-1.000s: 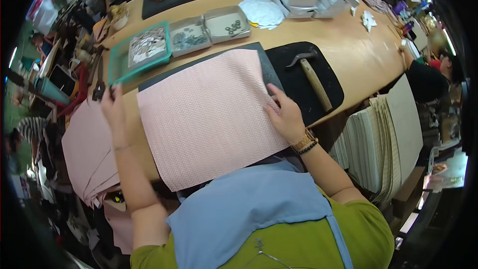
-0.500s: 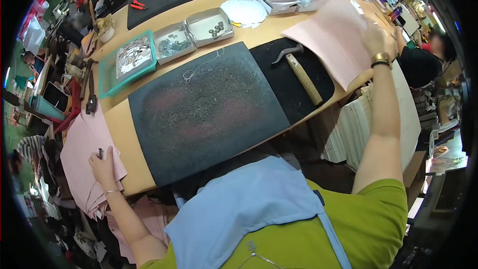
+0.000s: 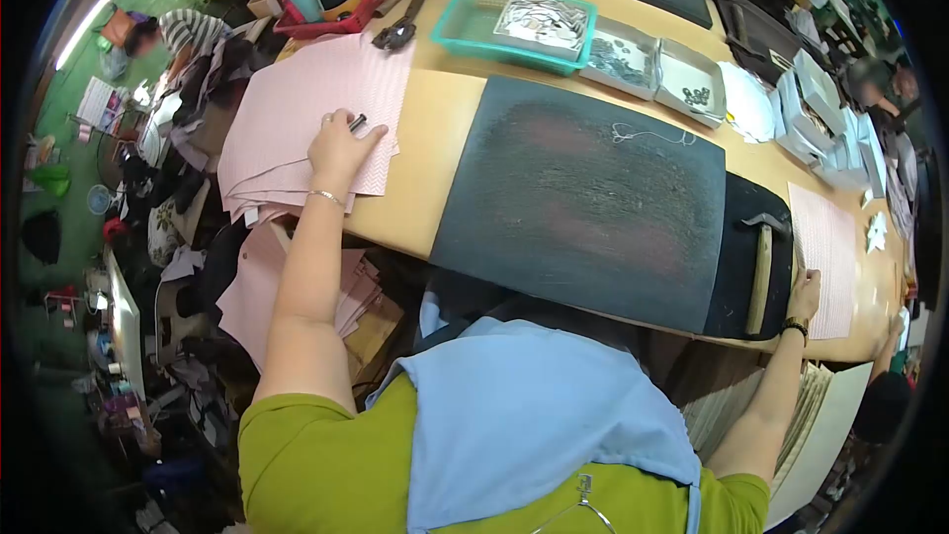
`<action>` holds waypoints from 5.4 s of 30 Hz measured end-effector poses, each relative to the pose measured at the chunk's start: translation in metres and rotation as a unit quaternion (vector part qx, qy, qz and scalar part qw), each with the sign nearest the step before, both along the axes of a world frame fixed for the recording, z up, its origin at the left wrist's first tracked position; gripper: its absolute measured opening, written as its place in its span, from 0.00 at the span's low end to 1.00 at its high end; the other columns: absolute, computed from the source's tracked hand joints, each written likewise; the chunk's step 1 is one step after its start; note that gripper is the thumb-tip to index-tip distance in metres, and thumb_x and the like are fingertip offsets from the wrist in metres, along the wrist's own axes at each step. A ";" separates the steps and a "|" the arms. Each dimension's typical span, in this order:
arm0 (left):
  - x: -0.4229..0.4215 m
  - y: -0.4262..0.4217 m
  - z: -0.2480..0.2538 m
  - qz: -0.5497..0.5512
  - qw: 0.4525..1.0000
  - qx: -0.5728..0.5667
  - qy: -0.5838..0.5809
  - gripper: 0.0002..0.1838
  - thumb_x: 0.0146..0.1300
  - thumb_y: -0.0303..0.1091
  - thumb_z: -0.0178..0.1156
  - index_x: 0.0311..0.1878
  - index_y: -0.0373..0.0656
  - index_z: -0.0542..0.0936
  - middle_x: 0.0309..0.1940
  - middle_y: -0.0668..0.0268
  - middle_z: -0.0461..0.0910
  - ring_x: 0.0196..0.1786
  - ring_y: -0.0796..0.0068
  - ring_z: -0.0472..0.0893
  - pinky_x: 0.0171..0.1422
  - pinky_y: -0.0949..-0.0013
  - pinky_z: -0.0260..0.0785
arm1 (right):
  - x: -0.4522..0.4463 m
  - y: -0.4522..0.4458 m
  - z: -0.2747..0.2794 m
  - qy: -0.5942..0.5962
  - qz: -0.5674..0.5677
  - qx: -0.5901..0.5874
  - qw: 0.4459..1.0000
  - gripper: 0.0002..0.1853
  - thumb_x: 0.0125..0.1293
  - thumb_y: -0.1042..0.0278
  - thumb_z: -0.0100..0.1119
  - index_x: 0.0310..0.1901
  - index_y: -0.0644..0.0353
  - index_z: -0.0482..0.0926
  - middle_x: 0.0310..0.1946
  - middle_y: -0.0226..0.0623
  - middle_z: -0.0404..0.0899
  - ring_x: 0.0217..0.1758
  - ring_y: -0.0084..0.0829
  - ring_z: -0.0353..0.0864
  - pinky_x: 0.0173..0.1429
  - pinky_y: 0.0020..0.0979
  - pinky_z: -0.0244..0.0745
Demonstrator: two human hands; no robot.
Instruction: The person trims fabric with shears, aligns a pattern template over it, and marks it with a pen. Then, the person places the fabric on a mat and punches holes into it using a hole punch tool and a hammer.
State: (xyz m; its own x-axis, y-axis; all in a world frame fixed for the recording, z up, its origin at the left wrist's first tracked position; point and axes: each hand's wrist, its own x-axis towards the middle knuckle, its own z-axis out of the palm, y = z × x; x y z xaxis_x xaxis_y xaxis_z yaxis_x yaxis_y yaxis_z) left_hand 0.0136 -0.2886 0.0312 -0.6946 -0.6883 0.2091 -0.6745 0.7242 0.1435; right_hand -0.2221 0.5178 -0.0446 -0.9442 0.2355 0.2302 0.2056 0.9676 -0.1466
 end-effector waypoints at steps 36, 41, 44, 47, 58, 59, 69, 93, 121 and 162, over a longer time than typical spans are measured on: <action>-0.028 0.302 -0.024 -0.279 0.555 0.746 0.242 0.15 0.72 0.29 0.47 0.59 0.36 0.68 0.46 0.67 0.73 0.48 0.82 0.71 0.55 0.75 0.66 | 0.000 -0.303 0.060 0.012 0.399 -0.343 0.850 0.24 0.57 0.71 0.68 0.56 0.56 0.72 0.46 0.40 0.84 0.52 0.36 0.83 0.53 0.34 0.76; -0.024 0.288 -0.033 -0.280 0.509 0.775 0.249 0.16 0.72 0.28 0.46 0.62 0.39 0.66 0.49 0.68 0.74 0.50 0.82 0.73 0.58 0.74 0.67 | -0.032 -0.353 0.039 -0.037 0.416 -0.364 0.832 0.19 0.59 0.74 0.66 0.52 0.58 0.72 0.39 0.39 0.84 0.47 0.35 0.84 0.48 0.34 0.77; -0.026 0.294 -0.025 -0.292 0.514 0.775 0.222 0.16 0.72 0.28 0.46 0.61 0.38 0.67 0.48 0.67 0.73 0.48 0.83 0.73 0.55 0.74 0.68 | -0.027 -0.345 0.056 0.029 0.468 -0.227 0.853 0.09 0.63 0.75 0.59 0.43 0.60 0.72 0.34 0.45 0.81 0.37 0.42 0.82 0.42 0.39 0.75; -0.028 0.305 -0.021 -0.322 0.512 0.777 0.175 0.15 0.72 0.27 0.46 0.60 0.37 0.67 0.46 0.68 0.73 0.46 0.83 0.72 0.53 0.74 0.68 | -0.030 -0.280 0.070 0.137 0.344 -0.278 0.886 0.07 0.65 0.71 0.50 0.44 0.56 0.72 0.33 0.44 0.79 0.38 0.45 0.80 0.45 0.42 0.74; -0.043 0.370 0.000 -0.465 0.586 0.663 0.036 0.11 0.71 0.37 0.53 0.43 0.38 0.71 0.32 0.64 0.72 0.36 0.77 0.68 0.42 0.68 0.66 | 0.086 -0.143 0.047 -0.020 0.134 -0.140 0.981 0.25 0.67 0.49 0.58 0.53 0.64 0.73 0.36 0.51 0.79 0.44 0.48 0.79 0.53 0.41 0.72; -0.045 0.374 0.000 -0.460 0.575 0.676 0.025 0.11 0.71 0.37 0.53 0.44 0.38 0.72 0.34 0.65 0.73 0.38 0.79 0.69 0.44 0.69 0.66 | 0.088 -0.140 0.039 -0.005 0.150 -0.108 0.983 0.26 0.67 0.49 0.58 0.54 0.64 0.73 0.36 0.52 0.79 0.44 0.49 0.79 0.53 0.42 0.72; -0.118 0.222 -0.002 -0.377 0.833 0.361 0.186 0.13 0.66 0.39 0.59 0.46 0.39 0.77 0.36 0.68 0.80 0.38 0.76 0.78 0.44 0.72 0.70 | 0.109 -0.197 0.081 -0.068 0.127 -0.537 0.831 0.18 0.71 0.58 0.56 0.56 0.58 0.72 0.28 0.22 0.70 0.20 0.10 0.67 0.22 0.16 0.66; -0.183 0.196 -0.033 -0.300 0.671 0.599 0.319 0.12 0.69 0.30 0.57 0.53 0.38 0.76 0.42 0.70 0.78 0.40 0.84 0.78 0.40 0.80 0.69 | 0.126 -0.279 0.093 -0.221 0.207 -0.492 0.816 0.16 0.71 0.61 0.55 0.51 0.66 0.72 0.22 0.26 0.70 0.19 0.14 0.66 0.23 0.21 0.65; -0.167 0.216 -0.031 -0.352 0.727 0.514 0.289 0.11 0.64 0.25 0.63 0.47 0.38 0.75 0.41 0.62 0.81 0.44 0.75 0.82 0.48 0.73 0.80 | 0.123 -0.273 0.083 -0.219 0.212 -0.506 0.807 0.16 0.72 0.61 0.53 0.51 0.66 0.72 0.22 0.25 0.69 0.17 0.14 0.66 0.21 0.20 0.65; -0.157 0.225 -0.022 -0.375 0.768 0.449 0.261 0.11 0.62 0.26 0.65 0.47 0.37 0.79 0.36 0.66 0.82 0.38 0.82 0.81 0.45 0.77 0.73 | 0.066 -0.365 0.172 -0.101 0.476 -0.269 0.831 0.16 0.69 0.60 0.56 0.49 0.64 0.70 0.31 0.52 0.80 0.34 0.50 0.81 0.39 0.42 0.73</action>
